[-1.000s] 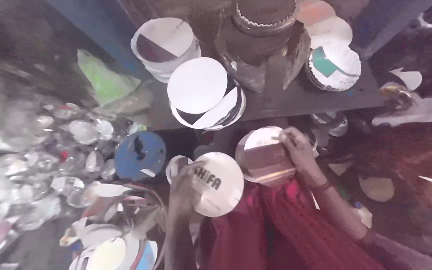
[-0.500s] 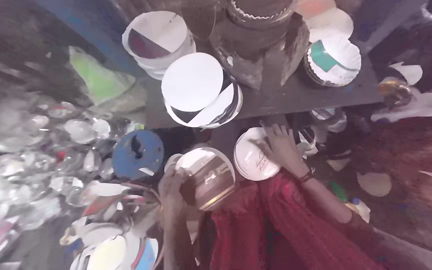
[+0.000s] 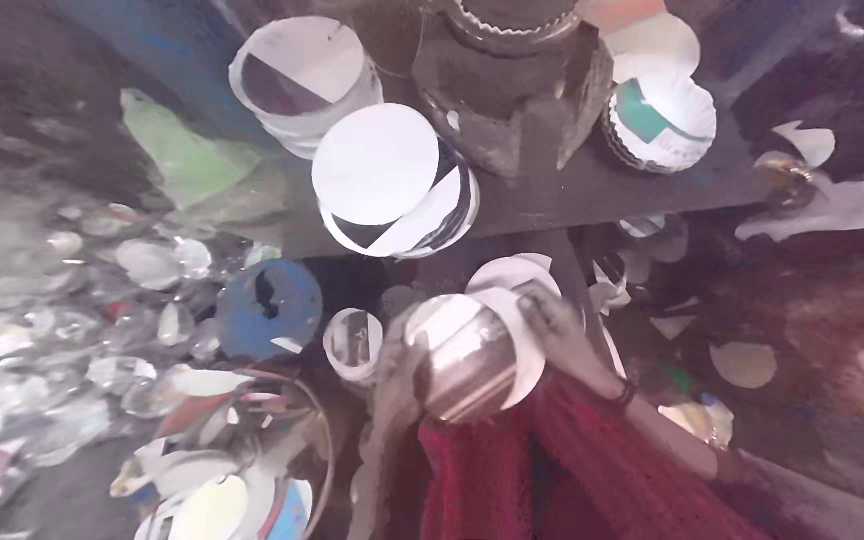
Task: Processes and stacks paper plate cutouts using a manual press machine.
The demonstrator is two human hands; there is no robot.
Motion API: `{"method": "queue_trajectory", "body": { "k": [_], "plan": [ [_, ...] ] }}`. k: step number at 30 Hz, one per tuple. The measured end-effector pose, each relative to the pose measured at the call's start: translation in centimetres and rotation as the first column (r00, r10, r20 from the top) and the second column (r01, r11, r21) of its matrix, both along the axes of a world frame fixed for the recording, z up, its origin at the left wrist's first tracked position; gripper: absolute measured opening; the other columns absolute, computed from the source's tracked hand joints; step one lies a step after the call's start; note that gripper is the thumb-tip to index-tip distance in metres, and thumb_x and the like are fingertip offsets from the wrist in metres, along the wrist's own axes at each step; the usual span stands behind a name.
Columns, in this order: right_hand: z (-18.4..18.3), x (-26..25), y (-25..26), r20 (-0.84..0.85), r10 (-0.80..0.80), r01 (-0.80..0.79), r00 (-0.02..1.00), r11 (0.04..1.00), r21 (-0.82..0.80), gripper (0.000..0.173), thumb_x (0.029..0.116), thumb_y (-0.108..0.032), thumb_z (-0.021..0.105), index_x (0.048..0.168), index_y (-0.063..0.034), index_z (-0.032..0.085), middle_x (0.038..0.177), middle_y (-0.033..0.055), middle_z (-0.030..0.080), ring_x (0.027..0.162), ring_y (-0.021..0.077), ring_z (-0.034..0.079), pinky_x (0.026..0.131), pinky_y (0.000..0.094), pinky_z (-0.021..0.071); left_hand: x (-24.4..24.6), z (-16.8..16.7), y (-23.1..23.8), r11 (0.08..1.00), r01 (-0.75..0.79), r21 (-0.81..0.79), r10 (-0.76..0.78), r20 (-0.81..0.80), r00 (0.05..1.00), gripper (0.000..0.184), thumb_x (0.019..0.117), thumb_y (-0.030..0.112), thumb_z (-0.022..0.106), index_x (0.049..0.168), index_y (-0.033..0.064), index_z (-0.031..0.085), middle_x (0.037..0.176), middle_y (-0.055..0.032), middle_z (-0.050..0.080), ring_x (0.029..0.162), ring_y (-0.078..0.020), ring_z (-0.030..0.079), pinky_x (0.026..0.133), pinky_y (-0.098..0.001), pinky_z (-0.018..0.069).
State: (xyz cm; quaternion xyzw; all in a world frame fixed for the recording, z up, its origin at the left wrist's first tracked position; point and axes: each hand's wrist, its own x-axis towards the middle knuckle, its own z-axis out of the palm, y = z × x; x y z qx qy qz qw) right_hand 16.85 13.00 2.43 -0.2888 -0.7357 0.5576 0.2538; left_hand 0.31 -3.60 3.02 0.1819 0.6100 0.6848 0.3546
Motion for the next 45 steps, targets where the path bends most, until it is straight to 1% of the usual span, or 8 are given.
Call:
{"method": "queue_trajectory", "body": {
  "k": [4,8,11,19,26,34,40,45],
  "plan": [
    [-0.4,-1.2,-0.9,-0.028,0.046,-0.046,0.999,0.999,-0.025,0.035,0.1084,-0.013,0.040,0.102,0.0013,0.070,0.088,0.0019,0.071,0.083,0.0024,0.066,0.078,0.0229,0.0557,0.0,-0.7,-0.2,0.998,0.037,-0.051,-0.039,-0.027,0.999,0.044,0.0978,-0.001,0.044,0.142,-0.0074,0.044,0.126,-0.0064,0.064,0.105,-0.0065,0.066,0.090,-0.0262,0.0570],
    [-2.3,-1.5,2.5,0.386,-0.119,-0.121,0.915,0.831,0.543,0.052,0.1031,-0.036,0.050,0.145,-0.0062,0.056,0.136,0.0192,0.063,0.127,0.0409,0.058,0.097,0.0649,0.0448,-1.8,-0.8,-1.9,0.985,-0.167,-0.045,0.167,0.000,0.986,0.042,0.1015,0.000,0.040,0.143,-0.0049,0.041,0.116,-0.0016,0.066,0.096,-0.0035,0.067,0.084,-0.0225,0.0579],
    [-3.5,-2.2,4.6,0.492,-0.207,-0.154,0.846,0.787,0.597,0.060,0.0991,-0.052,0.057,0.138,-0.0076,0.062,0.147,0.0167,0.055,0.135,0.0453,0.049,0.101,0.0747,0.0348,-3.0,-0.9,-2.8,0.974,-0.223,-0.040,0.224,0.016,0.974,0.040,0.1035,0.003,0.037,0.143,-0.0015,0.041,0.112,0.0018,0.067,0.094,-0.0024,0.067,0.081,-0.0225,0.0585],
    [-2.6,0.1,5.9,-0.063,-0.193,0.202,0.979,0.963,0.178,0.017,0.1052,-0.009,0.050,0.116,0.0003,0.058,0.088,0.0052,0.065,0.072,0.0052,0.063,0.067,0.0244,0.0559,-2.7,-1.5,-2.1,0.975,-0.187,0.121,0.173,0.117,0.978,0.039,0.1031,0.003,0.034,0.142,0.0004,0.041,0.114,0.0021,0.068,0.098,-0.0035,0.068,0.084,-0.0235,0.0594],
    [1.5,-1.3,-1.0,0.046,0.151,-0.133,0.988,0.955,-0.265,0.042,0.1091,-0.016,0.036,0.145,0.0007,0.049,0.141,0.0125,0.059,0.124,0.0096,0.058,0.106,0.0301,0.0483,0.7,-0.9,0.4,0.998,0.022,-0.052,-0.027,-0.106,0.994,0.043,0.0993,0.000,0.046,0.141,-0.0103,0.044,0.129,-0.0087,0.063,0.107,-0.0050,0.065,0.092,-0.0234,0.0555],
    [0.1,-0.4,-4.0,-0.044,0.168,-0.169,0.985,0.985,-0.031,0.031,0.1021,-0.002,0.037,0.118,0.0077,0.062,0.109,0.0123,0.069,0.099,0.0076,0.066,0.088,0.0249,0.0539,2.6,-2.3,-2.2,0.982,0.187,-0.039,-0.191,-0.185,0.964,0.044,0.0954,0.002,0.054,0.137,-0.0122,0.048,0.132,-0.0081,0.064,0.110,-0.0047,0.065,0.095,-0.0235,0.0549],
    [-0.7,-0.5,0.9,0.344,-0.097,-0.102,0.934,0.850,0.517,0.049,0.1023,-0.029,0.056,0.144,-0.0040,0.055,0.140,0.0212,0.059,0.126,0.0430,0.058,0.098,0.0621,0.0472,1.1,-1.1,-2.7,0.991,-0.102,-0.089,0.094,-0.096,0.991,0.047,0.0992,0.002,0.045,0.144,-0.0092,0.037,0.123,-0.0044,0.063,0.102,-0.0008,0.065,0.089,-0.0202,0.0554],
    [-2.1,-1.2,3.9,0.559,0.044,-0.362,0.828,0.803,0.473,0.070,0.1004,-0.048,0.056,0.159,-0.0139,0.038,0.155,0.0182,0.047,0.141,0.0430,0.044,0.104,0.0704,0.0372,-1.4,-1.3,-4.0,0.983,-0.171,0.059,0.165,0.101,0.981,0.045,0.1017,0.010,0.040,0.146,0.0025,0.036,0.118,0.0060,0.066,0.102,-0.0003,0.066,0.087,-0.0217,0.0575]
  ]
}}
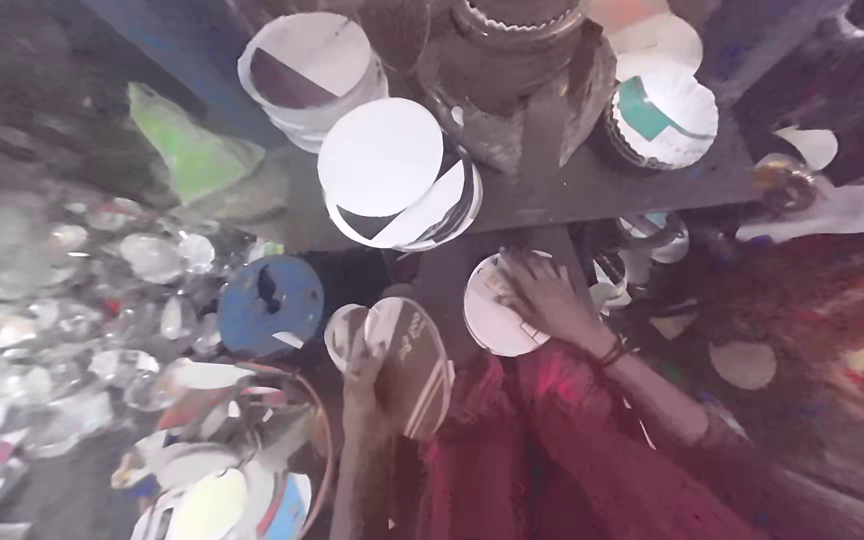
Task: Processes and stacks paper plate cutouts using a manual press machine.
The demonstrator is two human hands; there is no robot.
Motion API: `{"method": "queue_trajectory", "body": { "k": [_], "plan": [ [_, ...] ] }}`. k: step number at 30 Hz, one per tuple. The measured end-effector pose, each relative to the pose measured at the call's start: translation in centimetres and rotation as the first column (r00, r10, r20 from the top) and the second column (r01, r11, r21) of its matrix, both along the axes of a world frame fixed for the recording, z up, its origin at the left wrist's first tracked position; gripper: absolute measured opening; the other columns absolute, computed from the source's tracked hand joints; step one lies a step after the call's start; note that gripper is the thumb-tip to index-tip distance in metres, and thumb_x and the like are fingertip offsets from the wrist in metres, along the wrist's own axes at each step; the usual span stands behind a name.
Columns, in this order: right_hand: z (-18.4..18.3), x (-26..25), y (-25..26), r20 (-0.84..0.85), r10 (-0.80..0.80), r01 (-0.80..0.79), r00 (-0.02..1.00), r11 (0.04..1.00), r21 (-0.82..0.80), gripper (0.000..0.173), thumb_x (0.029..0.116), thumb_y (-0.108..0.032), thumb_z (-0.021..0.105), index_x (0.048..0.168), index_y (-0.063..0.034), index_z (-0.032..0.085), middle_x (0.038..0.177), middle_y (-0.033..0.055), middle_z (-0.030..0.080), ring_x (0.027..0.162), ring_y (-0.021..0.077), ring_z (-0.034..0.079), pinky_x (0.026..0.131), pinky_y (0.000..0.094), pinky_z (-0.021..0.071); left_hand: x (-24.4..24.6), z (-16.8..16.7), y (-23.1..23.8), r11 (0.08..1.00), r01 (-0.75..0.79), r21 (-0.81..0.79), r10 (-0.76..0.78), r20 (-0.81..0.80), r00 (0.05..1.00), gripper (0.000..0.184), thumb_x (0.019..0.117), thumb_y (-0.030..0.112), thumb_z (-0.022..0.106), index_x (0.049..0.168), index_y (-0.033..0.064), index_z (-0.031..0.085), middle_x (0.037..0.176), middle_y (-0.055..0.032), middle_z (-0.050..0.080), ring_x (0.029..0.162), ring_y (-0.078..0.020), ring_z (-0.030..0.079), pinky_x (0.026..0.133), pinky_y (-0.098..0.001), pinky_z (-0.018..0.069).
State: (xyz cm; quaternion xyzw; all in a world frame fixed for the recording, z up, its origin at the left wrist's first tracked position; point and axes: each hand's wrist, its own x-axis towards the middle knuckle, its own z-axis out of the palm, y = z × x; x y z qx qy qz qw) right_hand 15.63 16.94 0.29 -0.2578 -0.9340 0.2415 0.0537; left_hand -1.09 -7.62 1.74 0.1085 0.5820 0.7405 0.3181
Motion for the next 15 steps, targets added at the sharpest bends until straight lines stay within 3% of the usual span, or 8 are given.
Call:
{"method": "queue_trajectory", "body": {
  "k": [2,3,8,11,15],
  "plan": [
    [0.9,-0.4,1.2,0.028,0.063,-0.063,0.998,0.998,-0.012,0.068,0.0965,-0.043,0.066,0.154,-0.0116,0.046,0.142,0.0212,0.057,0.132,0.0440,0.053,0.102,0.0682,0.0421,-0.4,0.0,-0.7,0.995,-0.020,0.095,0.015,0.056,0.998,0.042,0.1005,0.014,0.049,0.142,0.0068,0.042,0.114,0.0068,0.070,0.100,-0.0020,0.068,0.084,-0.0226,0.0589],
    [1.4,-0.5,1.5,0.043,0.098,-0.097,0.994,0.995,-0.028,0.064,0.0962,-0.040,0.068,0.151,-0.0109,0.050,0.142,0.0207,0.058,0.132,0.0427,0.053,0.104,0.0660,0.0423,-0.4,0.2,-0.9,0.993,-0.027,0.111,0.019,0.069,0.997,0.042,0.0998,0.017,0.052,0.140,0.0081,0.044,0.111,0.0072,0.071,0.097,-0.0021,0.069,0.081,-0.0221,0.0596],
    [2.2,1.7,-0.5,-0.003,0.163,-0.162,0.987,0.985,-0.066,0.043,0.1004,-0.026,0.062,0.141,-0.0132,0.062,0.141,0.0129,0.062,0.132,0.0361,0.057,0.105,0.0607,0.0447,-0.8,-0.4,-1.2,0.995,-0.010,0.101,0.002,0.077,0.997,0.061,0.0910,0.034,0.072,0.141,0.0111,0.045,0.110,0.0079,0.071,0.095,-0.0027,0.069,0.078,-0.0224,0.0603],
    [2.3,2.5,-2.2,-0.069,0.200,-0.205,0.977,0.976,-0.069,0.041,0.1010,-0.027,0.061,0.138,-0.0101,0.063,0.137,0.0153,0.064,0.128,0.0367,0.059,0.104,0.0595,0.0468,-0.8,-0.4,-0.9,0.998,-0.001,0.059,-0.004,0.081,0.997,0.061,0.0929,0.034,0.068,0.143,0.0101,0.041,0.109,0.0095,0.071,0.094,0.0001,0.069,0.077,-0.0198,0.0597],
    [1.5,2.1,-1.5,-0.045,0.039,-0.041,0.998,0.998,-0.050,0.056,0.1001,-0.036,0.060,0.149,-0.0106,0.053,0.151,0.0160,0.053,0.137,0.0385,0.051,0.105,0.0637,0.0432,-0.7,-0.2,-0.1,0.997,0.017,0.080,-0.026,0.108,0.994,0.057,0.0939,0.030,0.067,0.140,0.0106,0.041,0.107,0.0104,0.071,0.091,0.0002,0.069,0.075,-0.0196,0.0602]
  ]
}}
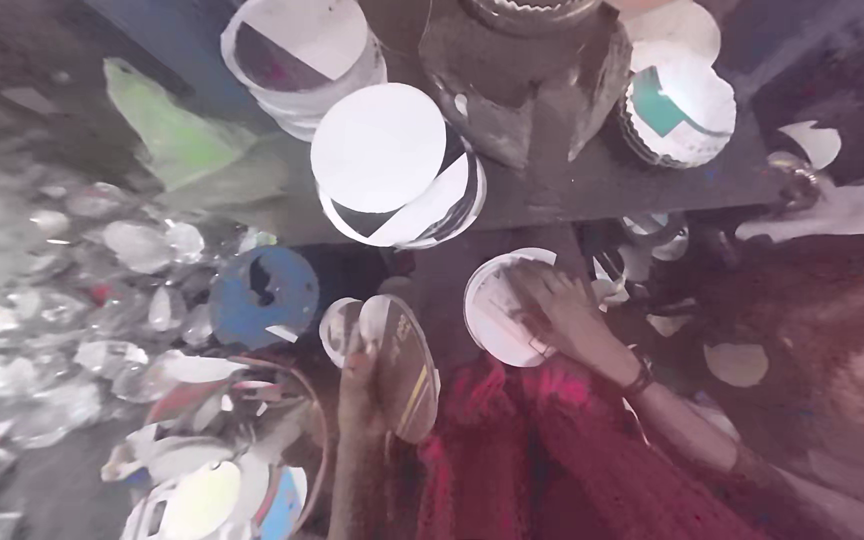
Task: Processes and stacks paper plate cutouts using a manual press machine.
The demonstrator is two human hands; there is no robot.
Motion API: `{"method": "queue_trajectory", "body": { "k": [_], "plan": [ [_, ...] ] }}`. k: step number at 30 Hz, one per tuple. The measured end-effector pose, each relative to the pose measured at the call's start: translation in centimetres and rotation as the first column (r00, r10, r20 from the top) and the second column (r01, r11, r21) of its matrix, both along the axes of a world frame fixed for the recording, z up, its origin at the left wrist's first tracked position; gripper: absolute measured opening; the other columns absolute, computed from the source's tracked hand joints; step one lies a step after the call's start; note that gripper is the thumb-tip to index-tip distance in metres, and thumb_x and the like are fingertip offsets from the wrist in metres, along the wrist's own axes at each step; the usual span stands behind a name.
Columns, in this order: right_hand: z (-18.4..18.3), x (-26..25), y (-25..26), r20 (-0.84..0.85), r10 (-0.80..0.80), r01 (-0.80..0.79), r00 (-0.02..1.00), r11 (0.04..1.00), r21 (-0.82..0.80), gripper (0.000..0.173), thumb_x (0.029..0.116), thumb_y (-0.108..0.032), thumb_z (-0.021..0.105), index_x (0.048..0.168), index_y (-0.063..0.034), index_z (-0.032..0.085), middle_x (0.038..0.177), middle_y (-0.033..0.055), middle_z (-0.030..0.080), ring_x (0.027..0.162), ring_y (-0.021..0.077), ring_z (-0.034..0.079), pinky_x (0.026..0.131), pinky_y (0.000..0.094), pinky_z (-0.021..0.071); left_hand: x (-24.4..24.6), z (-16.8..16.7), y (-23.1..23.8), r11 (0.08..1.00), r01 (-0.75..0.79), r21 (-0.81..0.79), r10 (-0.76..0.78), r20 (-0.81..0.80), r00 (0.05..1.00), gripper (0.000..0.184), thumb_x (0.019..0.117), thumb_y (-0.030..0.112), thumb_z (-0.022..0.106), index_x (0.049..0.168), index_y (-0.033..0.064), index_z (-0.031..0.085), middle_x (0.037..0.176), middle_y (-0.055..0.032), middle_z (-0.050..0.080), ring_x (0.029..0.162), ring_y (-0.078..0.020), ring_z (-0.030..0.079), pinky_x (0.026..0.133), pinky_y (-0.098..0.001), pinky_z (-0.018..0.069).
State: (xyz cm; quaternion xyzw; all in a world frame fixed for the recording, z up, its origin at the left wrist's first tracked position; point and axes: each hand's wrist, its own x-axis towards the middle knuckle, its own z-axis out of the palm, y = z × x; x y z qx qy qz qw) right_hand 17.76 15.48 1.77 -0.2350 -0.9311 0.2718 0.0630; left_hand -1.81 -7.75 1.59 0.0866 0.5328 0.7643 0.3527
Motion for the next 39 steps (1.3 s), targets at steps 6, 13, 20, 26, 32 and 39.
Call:
{"method": "queue_trajectory", "body": {
  "k": [6,13,20,26,32,39],
  "plan": [
    [-0.6,0.1,-3.1,0.006,0.028,-0.028,1.000,0.997,-0.075,0.055,0.1043,-0.035,0.052,0.152,-0.0088,0.049,0.159,0.0204,0.042,0.149,0.0367,0.039,0.120,0.0660,0.0263,0.4,0.2,0.4,0.998,-0.059,-0.018,0.059,0.013,0.998,0.045,0.0989,0.019,0.053,0.141,0.0084,0.040,0.105,0.0106,0.071,0.091,0.0011,0.069,0.075,-0.0191,0.0600],
    [-1.9,0.2,-7.7,-0.272,0.209,-0.222,0.939,0.975,-0.017,0.036,0.1036,-0.025,0.057,0.133,-0.0063,0.067,0.141,0.0198,0.062,0.134,0.0370,0.057,0.114,0.0543,0.0420,0.2,-0.2,1.3,0.996,-0.037,-0.082,0.037,-0.001,0.999,0.038,0.1038,0.014,0.038,0.141,0.0096,0.038,0.106,0.0117,0.069,0.091,0.0017,0.068,0.075,-0.0182,0.0588],
    [0.8,0.7,-2.4,-0.168,-0.135,0.110,0.976,0.982,-0.152,0.035,0.1014,-0.016,0.058,0.133,-0.0026,0.066,0.133,0.0174,0.066,0.124,0.0335,0.062,0.105,0.0490,0.0503,0.0,-0.8,1.8,0.997,-0.015,0.075,0.006,0.127,0.992,0.040,0.0994,0.022,0.060,0.137,0.0165,0.048,0.111,0.0059,0.073,0.095,-0.0045,0.071,0.074,-0.0222,0.0610],
    [-0.9,-0.9,2.0,-0.024,-0.207,0.204,0.978,0.975,-0.087,0.046,0.1013,-0.030,0.060,0.141,-0.0067,0.060,0.131,0.0166,0.065,0.123,0.0368,0.060,0.102,0.0551,0.0484,0.3,-1.4,1.8,1.000,0.001,0.010,-0.002,0.115,0.993,0.034,0.0973,0.016,0.059,0.130,0.0154,0.053,0.105,0.0103,0.073,0.091,-0.0007,0.070,0.074,-0.0205,0.0605],
    [1.3,-1.9,0.7,-0.133,-0.160,0.102,0.978,0.926,-0.364,0.030,0.0962,-0.028,0.067,0.116,-0.0061,0.071,0.109,0.0125,0.070,0.101,0.0268,0.065,0.087,0.0480,0.0520,0.1,-1.7,1.5,0.999,-0.008,0.035,0.005,0.086,0.996,0.043,0.0900,0.029,0.073,0.129,0.0194,0.057,0.104,0.0090,0.074,0.089,-0.0032,0.071,0.072,-0.0234,0.0613],
    [4.3,0.8,-5.1,-0.522,0.421,-0.409,0.742,0.901,0.146,0.023,0.1059,-0.014,0.054,0.122,-0.0136,0.070,0.111,0.0045,0.076,0.092,0.0163,0.073,0.078,0.0289,0.0577,-1.5,-1.0,1.3,0.965,-0.154,0.212,0.133,0.108,0.985,0.024,0.0983,0.022,0.062,0.121,0.0180,0.063,0.104,0.0071,0.073,0.091,-0.0021,0.069,0.076,-0.0187,0.0577]
  ]
}}
